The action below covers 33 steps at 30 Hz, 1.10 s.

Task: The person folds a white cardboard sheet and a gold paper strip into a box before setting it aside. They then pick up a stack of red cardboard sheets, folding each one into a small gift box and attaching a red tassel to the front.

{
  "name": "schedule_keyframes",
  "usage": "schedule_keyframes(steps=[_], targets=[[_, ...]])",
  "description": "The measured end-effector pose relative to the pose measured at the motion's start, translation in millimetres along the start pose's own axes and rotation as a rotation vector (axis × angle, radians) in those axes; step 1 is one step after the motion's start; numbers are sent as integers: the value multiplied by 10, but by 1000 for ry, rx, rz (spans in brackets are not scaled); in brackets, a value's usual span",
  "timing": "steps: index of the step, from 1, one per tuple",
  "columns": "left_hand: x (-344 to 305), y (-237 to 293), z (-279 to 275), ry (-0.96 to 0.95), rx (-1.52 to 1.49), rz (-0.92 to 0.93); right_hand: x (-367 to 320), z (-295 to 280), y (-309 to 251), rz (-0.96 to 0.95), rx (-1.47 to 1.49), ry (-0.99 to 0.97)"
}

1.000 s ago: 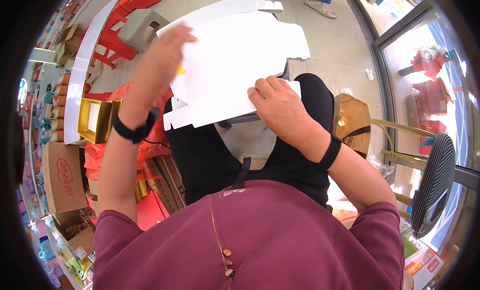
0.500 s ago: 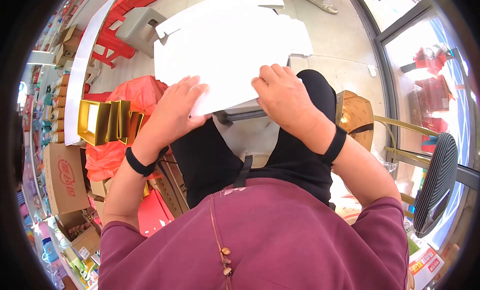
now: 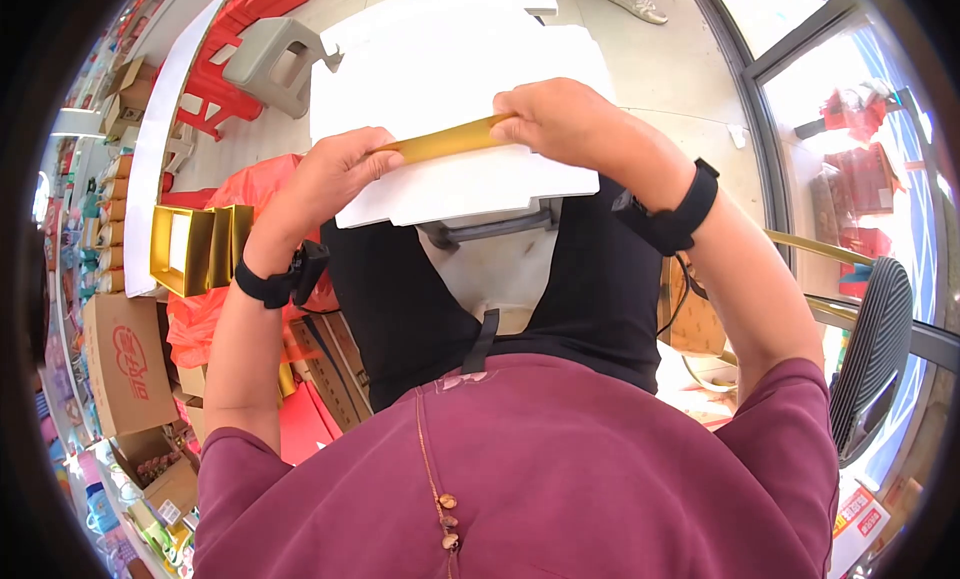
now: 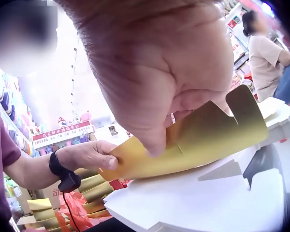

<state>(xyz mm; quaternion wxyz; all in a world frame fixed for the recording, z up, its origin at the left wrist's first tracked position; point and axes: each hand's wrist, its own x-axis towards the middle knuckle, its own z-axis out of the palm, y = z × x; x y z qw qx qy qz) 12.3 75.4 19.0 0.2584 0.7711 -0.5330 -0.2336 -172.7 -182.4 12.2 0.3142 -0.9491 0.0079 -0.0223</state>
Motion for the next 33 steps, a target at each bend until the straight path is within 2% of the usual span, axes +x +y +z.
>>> schedule_keyframes(steps=[1, 2, 4, 10, 14, 17, 20, 26, 33], targets=[[25, 27, -32, -25, 4, -68, 49, -116, -145, 180, 37, -108], [47, 43, -49, -50, 8, -135, 78, -102, -98, 137, 22, -91], [73, 47, -35, -16, -81, -157, 170, -70, 33, 54, -6, -58], [234, -7, -107, -81, -35, -218, 278, -90, 50, 204, 26, -150], [285, -12, -90, -57, 37, -203, 308, 65, 232, 74, -46, -33], [340, -27, -120, -122, -9, -271, 330, 9, 139, 169, -57, -114], [424, -41, -142, -168, 178, -192, 339, 38, 144, 140, -104, -95], [404, -72, -116, -140, 112, -198, 344, 74, 166, 118, -144, -45], [439, -164, -88, -140, 239, -97, 340, 143, 168, 90, -176, -24]])
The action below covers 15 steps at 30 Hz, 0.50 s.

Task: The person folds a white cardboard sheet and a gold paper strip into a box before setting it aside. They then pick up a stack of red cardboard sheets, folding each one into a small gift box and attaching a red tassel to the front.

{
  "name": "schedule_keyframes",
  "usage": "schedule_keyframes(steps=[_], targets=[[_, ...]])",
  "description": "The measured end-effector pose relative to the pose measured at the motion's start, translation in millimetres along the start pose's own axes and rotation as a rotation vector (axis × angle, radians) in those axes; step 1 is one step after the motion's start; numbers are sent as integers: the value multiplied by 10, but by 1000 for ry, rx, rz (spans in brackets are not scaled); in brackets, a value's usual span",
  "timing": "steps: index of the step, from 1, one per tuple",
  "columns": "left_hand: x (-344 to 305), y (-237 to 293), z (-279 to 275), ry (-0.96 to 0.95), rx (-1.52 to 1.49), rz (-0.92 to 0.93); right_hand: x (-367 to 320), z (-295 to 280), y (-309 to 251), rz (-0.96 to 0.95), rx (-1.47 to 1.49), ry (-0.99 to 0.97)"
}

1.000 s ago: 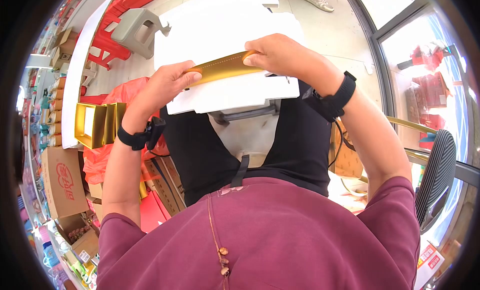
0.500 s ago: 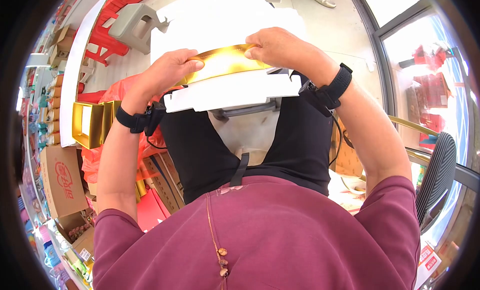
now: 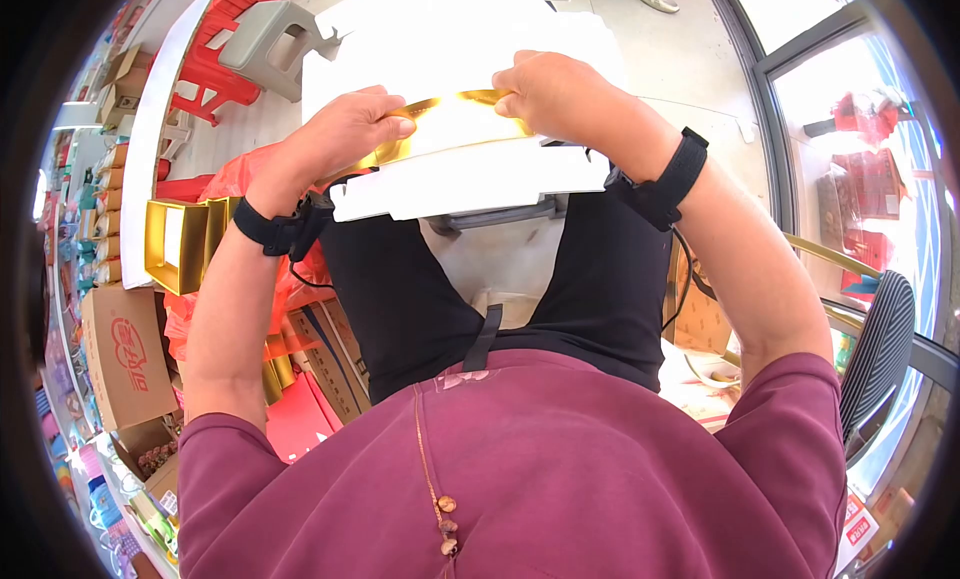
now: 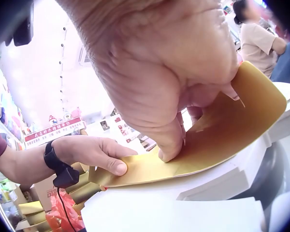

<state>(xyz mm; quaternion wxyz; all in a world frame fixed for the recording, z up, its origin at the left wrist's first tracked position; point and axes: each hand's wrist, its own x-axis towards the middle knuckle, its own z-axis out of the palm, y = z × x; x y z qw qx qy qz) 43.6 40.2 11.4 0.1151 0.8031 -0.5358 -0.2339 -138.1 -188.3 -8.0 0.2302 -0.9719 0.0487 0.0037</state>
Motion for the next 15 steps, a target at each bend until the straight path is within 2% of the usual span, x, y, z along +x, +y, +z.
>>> schedule_keyframes(steps=[5, 8, 15], targets=[[-1, -5, 17, 9, -25, -5, -9, 86, 109, -114, -30, 91], [-32, 24, 28, 80, 159, 72, -2, 18, 85, -118, 2, 68], [9, -23, 45, 93, 120, 123, 45, 25, 53, -65, -74, 9]])
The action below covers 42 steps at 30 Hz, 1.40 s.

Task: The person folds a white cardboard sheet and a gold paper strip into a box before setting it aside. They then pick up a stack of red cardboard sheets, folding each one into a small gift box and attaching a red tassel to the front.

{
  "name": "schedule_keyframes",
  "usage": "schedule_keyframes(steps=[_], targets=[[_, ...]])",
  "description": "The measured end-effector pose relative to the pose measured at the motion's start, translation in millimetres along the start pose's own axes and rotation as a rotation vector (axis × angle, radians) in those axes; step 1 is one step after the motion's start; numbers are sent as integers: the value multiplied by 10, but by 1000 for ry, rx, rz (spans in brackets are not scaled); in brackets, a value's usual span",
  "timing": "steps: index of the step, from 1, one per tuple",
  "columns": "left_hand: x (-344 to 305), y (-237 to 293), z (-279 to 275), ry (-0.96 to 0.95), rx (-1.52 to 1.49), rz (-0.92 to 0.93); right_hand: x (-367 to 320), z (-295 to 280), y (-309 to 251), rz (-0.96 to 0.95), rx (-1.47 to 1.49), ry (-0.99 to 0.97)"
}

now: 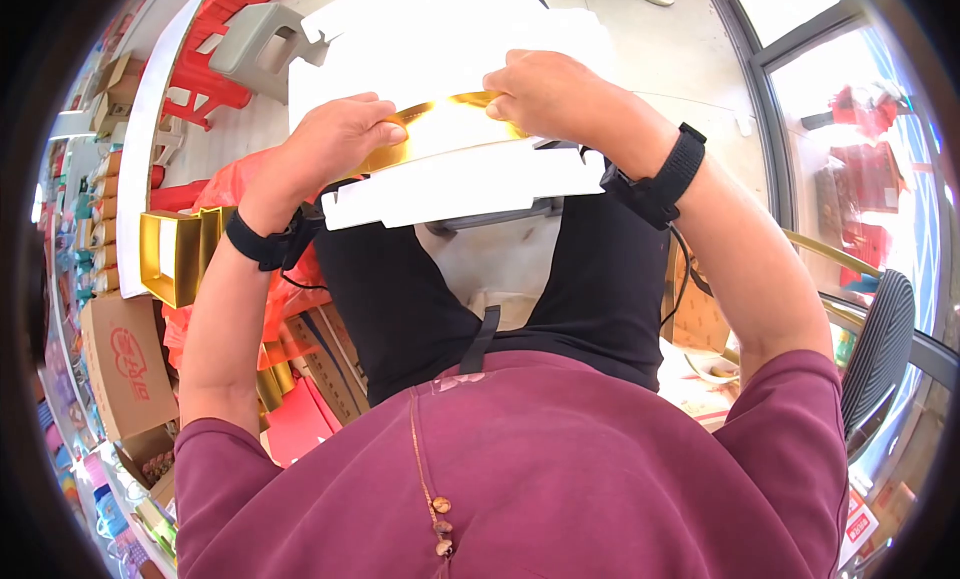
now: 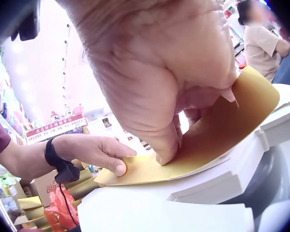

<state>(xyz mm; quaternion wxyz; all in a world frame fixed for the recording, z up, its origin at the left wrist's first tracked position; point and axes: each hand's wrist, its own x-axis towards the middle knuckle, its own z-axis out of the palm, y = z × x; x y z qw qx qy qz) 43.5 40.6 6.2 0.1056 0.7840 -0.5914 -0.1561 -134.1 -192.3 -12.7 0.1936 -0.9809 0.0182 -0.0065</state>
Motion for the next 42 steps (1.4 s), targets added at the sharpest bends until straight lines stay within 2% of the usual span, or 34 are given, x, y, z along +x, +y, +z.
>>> schedule_keyframes(steps=[2, 5, 17, 20, 23, 26, 29, 35, 38, 41, 42], targets=[[15, -37, 20, 17, 56, 47, 9, -83, -69, 77, 7, -88], [3, -36, 23, 19, 11, 30, 18, -77, -64, 93, 25, -86], [5, 59, 30, 25, 38, -36, 37, -108, -83, 34, -11, -81], [-7, 72, 95, 61, 90, -64, 31, 48, 26, -16, 7, 48], [-50, 153, 92, 111, 229, -126, 28, 61, 26, -24, 16, 69], [-91, 181, 180, 358, 329, 17, 42, 36, 25, -30, -4, 35], [-58, 209, 260, 282, 287, 216, 56, -73, -82, 69, -12, -90], [-191, 357, 290, 305, 168, 186, 65, -70, -68, 56, -28, -81], [-189, 375, 277, 271, 213, 188, 55, 54, 63, -28, 20, 36], [-183, 373, 285, 286, 295, 237, 44, 83, 85, -43, -13, 113], [-185, 357, 307, 314, 296, 262, 13, 66, 37, -104, -101, 176]])
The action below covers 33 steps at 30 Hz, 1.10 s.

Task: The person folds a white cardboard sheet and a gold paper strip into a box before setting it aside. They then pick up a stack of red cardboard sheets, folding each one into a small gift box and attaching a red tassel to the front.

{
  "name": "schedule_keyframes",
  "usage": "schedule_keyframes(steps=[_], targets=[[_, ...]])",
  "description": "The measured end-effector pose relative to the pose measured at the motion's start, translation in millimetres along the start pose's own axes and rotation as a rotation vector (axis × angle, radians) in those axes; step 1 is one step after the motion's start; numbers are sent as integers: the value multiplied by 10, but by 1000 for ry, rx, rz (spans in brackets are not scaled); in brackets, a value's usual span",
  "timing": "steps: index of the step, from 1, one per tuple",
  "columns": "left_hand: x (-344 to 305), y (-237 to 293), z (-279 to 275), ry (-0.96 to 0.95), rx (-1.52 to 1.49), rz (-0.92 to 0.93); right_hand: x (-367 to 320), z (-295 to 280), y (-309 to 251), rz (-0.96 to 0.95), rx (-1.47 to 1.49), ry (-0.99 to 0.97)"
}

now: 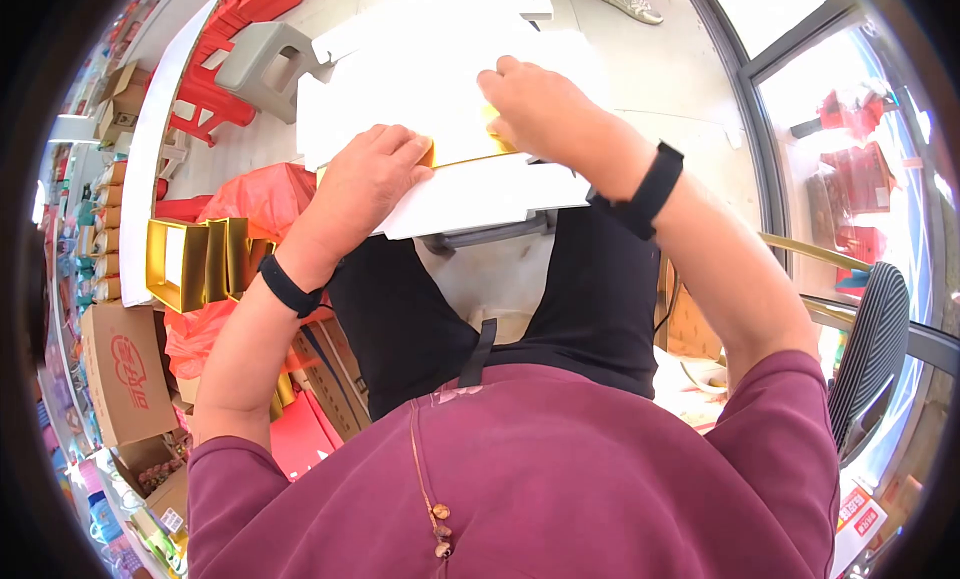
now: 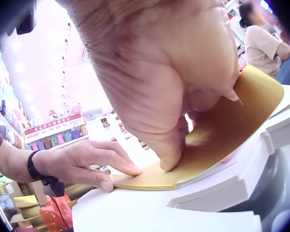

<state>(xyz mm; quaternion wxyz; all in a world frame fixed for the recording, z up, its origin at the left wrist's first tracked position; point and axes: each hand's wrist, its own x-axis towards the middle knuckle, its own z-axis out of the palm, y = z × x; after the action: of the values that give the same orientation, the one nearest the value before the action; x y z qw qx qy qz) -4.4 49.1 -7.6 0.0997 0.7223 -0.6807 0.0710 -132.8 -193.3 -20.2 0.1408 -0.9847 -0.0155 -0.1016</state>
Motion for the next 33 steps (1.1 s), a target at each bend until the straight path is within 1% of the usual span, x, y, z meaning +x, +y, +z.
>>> schedule_keyframes(steps=[2, 3, 6, 8, 11, 14, 17, 20, 23, 26, 29, 32, 33], targets=[[-24, -11, 58, 66, 0, 39, -114, -63, -190, -132, -176, 119], [-22, -8, 57, 68, 5, 43, -162, -27, -261, -138, -90, 175], [-34, 16, 54, 52, 20, 43, -288, 54, -408, -144, -29, 154], [-56, 21, 56, 16, 39, 25, -285, 118, -443, -126, -76, 175], [-95, 56, 35, 12, 33, -2, -316, 226, -464, -130, -160, 205], [-163, -21, 61, 130, 58, 59, -344, 242, -469, -147, -213, 230], [-166, -30, -4, 102, -24, 3, -336, 236, -495, -127, -198, 264], [-162, -54, 25, 152, -53, 2, -337, 231, -505, -107, -174, 293], [-193, 55, -74, 110, -92, -38, -402, 128, -533, -81, -154, 206], [-255, 85, -51, 96, -152, -62, -471, 73, -564, -90, -101, 229], [-186, 33, -77, 55, -282, -203, -380, 99, -473, -88, -33, 282], [-104, -79, -92, 29, -262, -228, -267, 113, -384, -62, -2, 269], [-79, -99, -130, -32, -278, -297, -233, 111, -361, -52, -4, 250]])
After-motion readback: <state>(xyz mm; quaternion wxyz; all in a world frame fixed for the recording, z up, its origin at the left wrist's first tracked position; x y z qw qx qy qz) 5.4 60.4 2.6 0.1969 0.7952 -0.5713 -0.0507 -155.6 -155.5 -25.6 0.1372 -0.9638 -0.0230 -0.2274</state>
